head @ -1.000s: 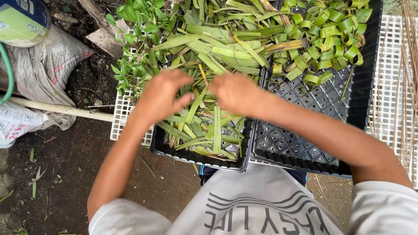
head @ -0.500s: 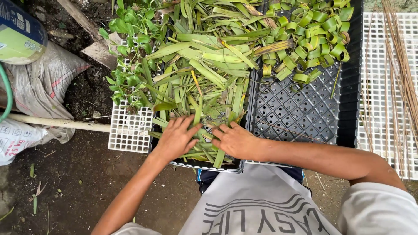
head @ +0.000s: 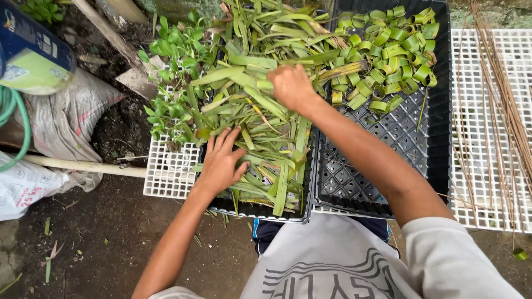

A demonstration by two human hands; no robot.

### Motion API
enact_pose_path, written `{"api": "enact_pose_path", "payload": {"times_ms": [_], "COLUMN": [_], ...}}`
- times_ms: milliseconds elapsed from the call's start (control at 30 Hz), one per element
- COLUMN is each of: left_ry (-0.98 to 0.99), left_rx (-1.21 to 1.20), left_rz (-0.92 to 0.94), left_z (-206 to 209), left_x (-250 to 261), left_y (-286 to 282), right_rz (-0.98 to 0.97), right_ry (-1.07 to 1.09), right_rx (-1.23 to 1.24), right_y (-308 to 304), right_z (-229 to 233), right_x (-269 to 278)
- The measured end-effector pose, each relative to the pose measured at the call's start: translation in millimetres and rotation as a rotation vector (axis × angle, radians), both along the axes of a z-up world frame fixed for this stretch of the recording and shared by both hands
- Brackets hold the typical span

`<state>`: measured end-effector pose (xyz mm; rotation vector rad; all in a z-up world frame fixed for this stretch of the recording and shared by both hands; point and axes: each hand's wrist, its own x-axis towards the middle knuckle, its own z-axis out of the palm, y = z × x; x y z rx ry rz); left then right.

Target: The person sits and weaves long green leaves around thin wooden sticks using their hands. They pick up leaves from a tray, wrap them around the sticks, and place the finished bundles into a black plastic tray.

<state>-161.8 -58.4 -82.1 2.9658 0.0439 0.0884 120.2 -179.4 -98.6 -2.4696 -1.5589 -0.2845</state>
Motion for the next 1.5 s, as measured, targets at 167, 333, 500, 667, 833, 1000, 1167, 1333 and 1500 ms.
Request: {"api": "enact_pose_path", "payload": {"times_ms": [167,333,500,667,833,1000,1167,1333,1500], "left_ry": [-0.227,-0.652,-0.736,-0.436,-0.319,-0.255,-0.138,-0.125,-0.197], "left_rx": [-0.332,-0.466,-0.746,-1.109,-1.290,-1.466,-1.662,-1.696,-1.603], "left_rz": [0.129,0.263,0.118,0.000,-0.023,0.061,-0.125,-0.189,-0.033], "left_z": [30,44,90,82,65,26,-5,-3,-15], "left_x": [0,27,79,119,132,137,141,139,140], "left_y": [-6,-11,-56,-77,-79,-68,-74,-99,-104], "right_rz": [0.153,0.347,0.291,0.244,0.079,0.080,0.072,0.059,-0.277], "right_ry": [0.466,0.761,1.319,1.538,1.508,1.611,1.831,1.994,1.420], "right_rx": [0.059,0.428,0.626,0.660,0.670,0.611,0.668,0.822,0.921], "right_y": [-34,-72,-101,-116,-140,-166,-170,-170,-181], "right_z": [55,111,128,104,78,28,18,-6,-11], "right_x": [-40,-33,-41,-47,-53,-77,-101,-107,-117]}}
